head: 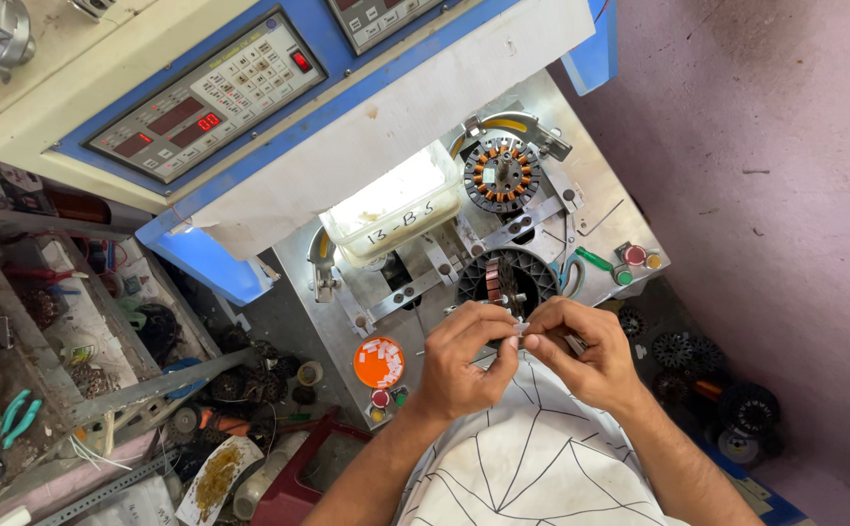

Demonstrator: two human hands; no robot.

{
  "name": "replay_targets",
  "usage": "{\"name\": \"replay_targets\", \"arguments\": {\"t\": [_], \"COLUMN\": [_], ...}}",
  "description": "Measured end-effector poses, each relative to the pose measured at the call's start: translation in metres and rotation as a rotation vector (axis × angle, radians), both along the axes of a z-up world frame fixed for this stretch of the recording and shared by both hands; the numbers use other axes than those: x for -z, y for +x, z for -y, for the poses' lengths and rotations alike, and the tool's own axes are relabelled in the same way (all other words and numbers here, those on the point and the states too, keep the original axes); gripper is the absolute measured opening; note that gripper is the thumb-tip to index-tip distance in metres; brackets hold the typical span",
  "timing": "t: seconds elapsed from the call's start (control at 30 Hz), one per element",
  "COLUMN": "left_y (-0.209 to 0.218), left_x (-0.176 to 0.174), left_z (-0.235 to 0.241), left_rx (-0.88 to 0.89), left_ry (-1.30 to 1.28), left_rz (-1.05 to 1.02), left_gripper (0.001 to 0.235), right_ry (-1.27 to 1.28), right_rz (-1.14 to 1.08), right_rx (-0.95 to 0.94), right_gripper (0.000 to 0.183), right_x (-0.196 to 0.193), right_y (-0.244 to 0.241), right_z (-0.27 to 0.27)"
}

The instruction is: The person winds copper wire around the metal core of a stator using a winding machine, guiding the wires by hand and securing them within the core slots.

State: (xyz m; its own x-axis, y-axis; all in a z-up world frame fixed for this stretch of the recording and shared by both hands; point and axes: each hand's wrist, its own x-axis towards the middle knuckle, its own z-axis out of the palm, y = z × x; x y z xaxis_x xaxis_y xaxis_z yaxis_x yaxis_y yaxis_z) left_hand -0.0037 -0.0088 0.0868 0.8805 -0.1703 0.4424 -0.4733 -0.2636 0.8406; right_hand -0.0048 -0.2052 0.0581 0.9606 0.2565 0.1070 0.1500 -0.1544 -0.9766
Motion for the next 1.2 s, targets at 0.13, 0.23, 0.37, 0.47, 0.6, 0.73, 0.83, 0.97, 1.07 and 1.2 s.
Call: {"name": "replay_targets", "arguments": {"t": [0.13, 0.23, 0.37, 0.47, 0.6, 0.73, 0.83, 0.97, 1.07, 1.2], "left_y": [0.000, 0.006, 0.016, 0.027, 0.019, 0.013, 0.012, 0.014, 0.013, 0.008], "left_x": [0.015, 0.026, 0.037, 0.053, 0.070, 0.082, 0.083, 0.076, 0.075, 0.082], "left_z": [-0.001, -0.006, -0.010, -0.010, -0.009, -0.004, -0.003, -0.008, -0.014, -0.017], "left_rx": [-0.022, 0.024, -0.045, 0.109, 0.108, 0.062, 0.054, 0.077, 0.096, -0.039], "left_ry": [0.064, 0.123, 0.271, 0.142, 0.115, 0.111, 0.144, 0.117, -0.017, -0.228], "left_rz": [0.068, 0.101, 0.064, -0.326, -0.480, -0.305, -0.280, -0.241, -0.282, -0.391], "left_gripper": [0.013, 0.015, 0.053, 0.118, 0.111, 0.106, 0.107, 0.106, 0.090, 0.044], "right_ry": [-0.192, -0.271, -0.325, -0.315, -0.294, -0.328, -0.303, -0.283, -0.274, -0.298], "right_rz": [-0.012, 0.057, 0.054, 0.101, 0.181, 0.036, 0.022, 0.043, 0.024, 0.078], "right_rx": [0.063, 0.084, 0.142, 0.182, 0.175, 0.153, 0.155, 0.198, 0.242, 0.195], "right_gripper": [0.015, 0.024, 0.022, 0.021, 0.019, 0.014, 0.012, 0.013, 0.012, 0.014], "right_x": [-0.008, -0.013, -0.004, 0.012, 0.020, 0.018, 0.019, 0.021, 0.021, 0.018], "right_y": [0.000, 0.004, 0.018, 0.031, 0.034, 0.030, 0.029, 0.025, 0.024, 0.025], "right_z": [-0.011, -0.016, -0.017, -0.020, -0.023, -0.021, -0.021, -0.027, -0.030, -0.029]}}
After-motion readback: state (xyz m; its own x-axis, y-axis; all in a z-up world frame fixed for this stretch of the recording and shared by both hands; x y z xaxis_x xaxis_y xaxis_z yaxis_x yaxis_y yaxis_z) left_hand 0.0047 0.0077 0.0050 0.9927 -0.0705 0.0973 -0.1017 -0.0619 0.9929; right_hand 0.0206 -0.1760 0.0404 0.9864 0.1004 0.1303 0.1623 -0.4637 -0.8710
